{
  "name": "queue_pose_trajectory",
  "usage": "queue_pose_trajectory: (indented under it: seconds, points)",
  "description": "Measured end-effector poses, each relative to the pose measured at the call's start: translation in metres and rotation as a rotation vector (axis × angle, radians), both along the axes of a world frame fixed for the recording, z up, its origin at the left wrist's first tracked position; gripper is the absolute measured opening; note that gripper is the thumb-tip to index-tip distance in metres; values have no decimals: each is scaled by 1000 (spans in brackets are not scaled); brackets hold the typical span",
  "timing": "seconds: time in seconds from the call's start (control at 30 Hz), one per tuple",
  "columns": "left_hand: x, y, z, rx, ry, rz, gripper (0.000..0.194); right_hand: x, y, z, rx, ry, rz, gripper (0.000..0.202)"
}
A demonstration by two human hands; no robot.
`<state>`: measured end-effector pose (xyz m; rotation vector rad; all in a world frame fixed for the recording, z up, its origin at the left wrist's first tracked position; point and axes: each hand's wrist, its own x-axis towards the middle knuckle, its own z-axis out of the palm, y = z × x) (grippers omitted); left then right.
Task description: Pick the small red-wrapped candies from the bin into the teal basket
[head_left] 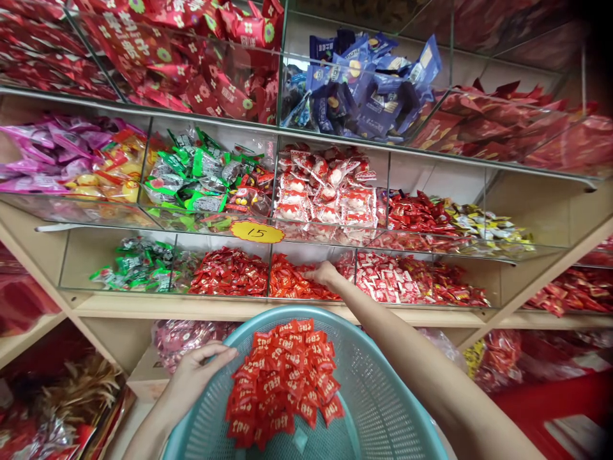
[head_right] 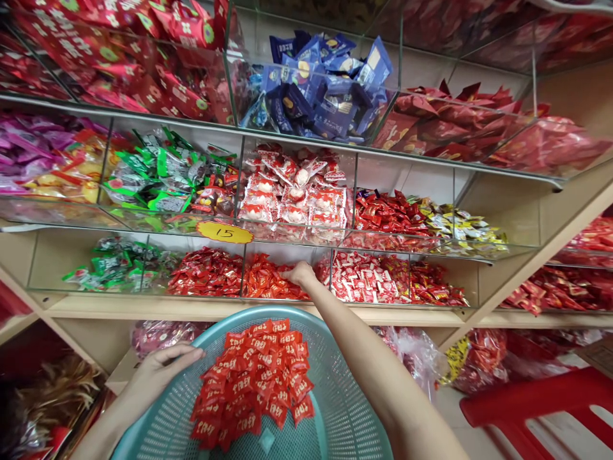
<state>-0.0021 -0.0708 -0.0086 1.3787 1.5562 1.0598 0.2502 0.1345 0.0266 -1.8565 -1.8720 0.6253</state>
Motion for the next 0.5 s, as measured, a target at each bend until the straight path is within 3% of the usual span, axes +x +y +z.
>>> queue_pose_trajectory:
  seconds: [0.3, 0.5]
  points:
    - [-2, -1, -1, -29, -14, -24, 28, -5, -25, 22, 89, -294, 73, 17]
    - [-3, 0, -2, -18, -19, -22, 27, -12, -32, 23, 191, -450, 143, 17]
